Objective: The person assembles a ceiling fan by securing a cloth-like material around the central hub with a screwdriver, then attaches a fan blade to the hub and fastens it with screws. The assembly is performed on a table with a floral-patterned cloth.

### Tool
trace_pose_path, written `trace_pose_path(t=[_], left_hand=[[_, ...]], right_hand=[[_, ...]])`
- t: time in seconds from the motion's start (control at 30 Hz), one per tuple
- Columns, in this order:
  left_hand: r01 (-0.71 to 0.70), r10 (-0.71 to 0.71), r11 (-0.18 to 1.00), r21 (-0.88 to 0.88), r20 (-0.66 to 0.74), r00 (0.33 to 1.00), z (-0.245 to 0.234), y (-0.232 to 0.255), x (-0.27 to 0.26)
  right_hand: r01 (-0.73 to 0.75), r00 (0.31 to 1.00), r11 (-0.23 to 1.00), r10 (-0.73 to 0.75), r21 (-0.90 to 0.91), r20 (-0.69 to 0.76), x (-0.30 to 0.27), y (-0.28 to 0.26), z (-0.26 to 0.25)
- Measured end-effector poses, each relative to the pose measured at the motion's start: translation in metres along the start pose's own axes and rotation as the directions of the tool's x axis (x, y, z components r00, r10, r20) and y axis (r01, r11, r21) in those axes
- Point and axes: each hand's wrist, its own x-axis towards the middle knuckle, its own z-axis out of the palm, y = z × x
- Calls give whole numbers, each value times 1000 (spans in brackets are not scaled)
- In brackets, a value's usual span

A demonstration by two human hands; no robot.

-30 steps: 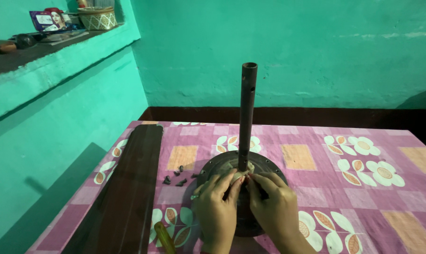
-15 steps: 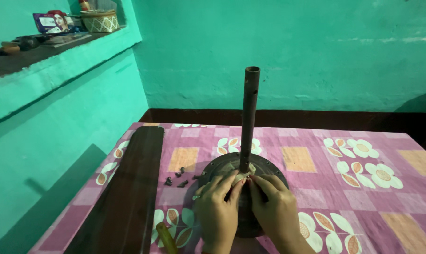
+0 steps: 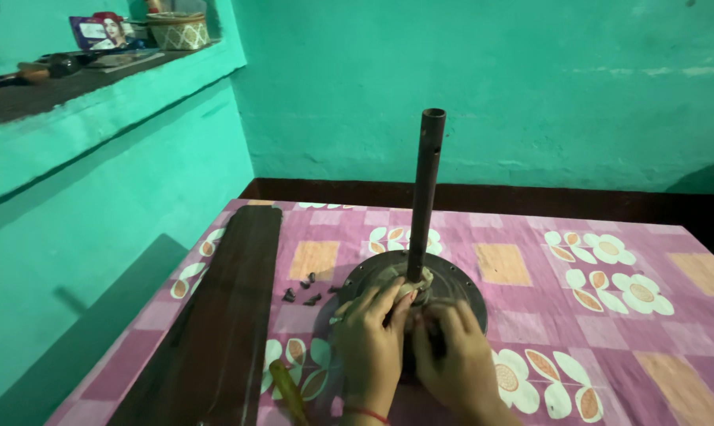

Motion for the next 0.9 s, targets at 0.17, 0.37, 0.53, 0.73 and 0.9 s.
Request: trace_pose_path(t=[0.17,0.37,0.53,0.73,0.9], left_hand=[[-81,83,996,37,-71,994,5,-6,-1],[-82,81,997,14,7,997,-3,-5,0],[-61,60,997,51,17,998,-6,1,3],[-90,89,996,11,92,992,-13,1,8],[-61,58,997,36,76,995,-6,0,4]], right_hand=[[448,894,892,-445,-53,58,-23,0,-3],[624,672,750,-658,219,338,-68,59,6],[517,537,815,-548,263,642,-147,114,93],[506,639,849,-488,153,595,-187,135,131],[455,603,887,-373,80,705,-140,108,57]])
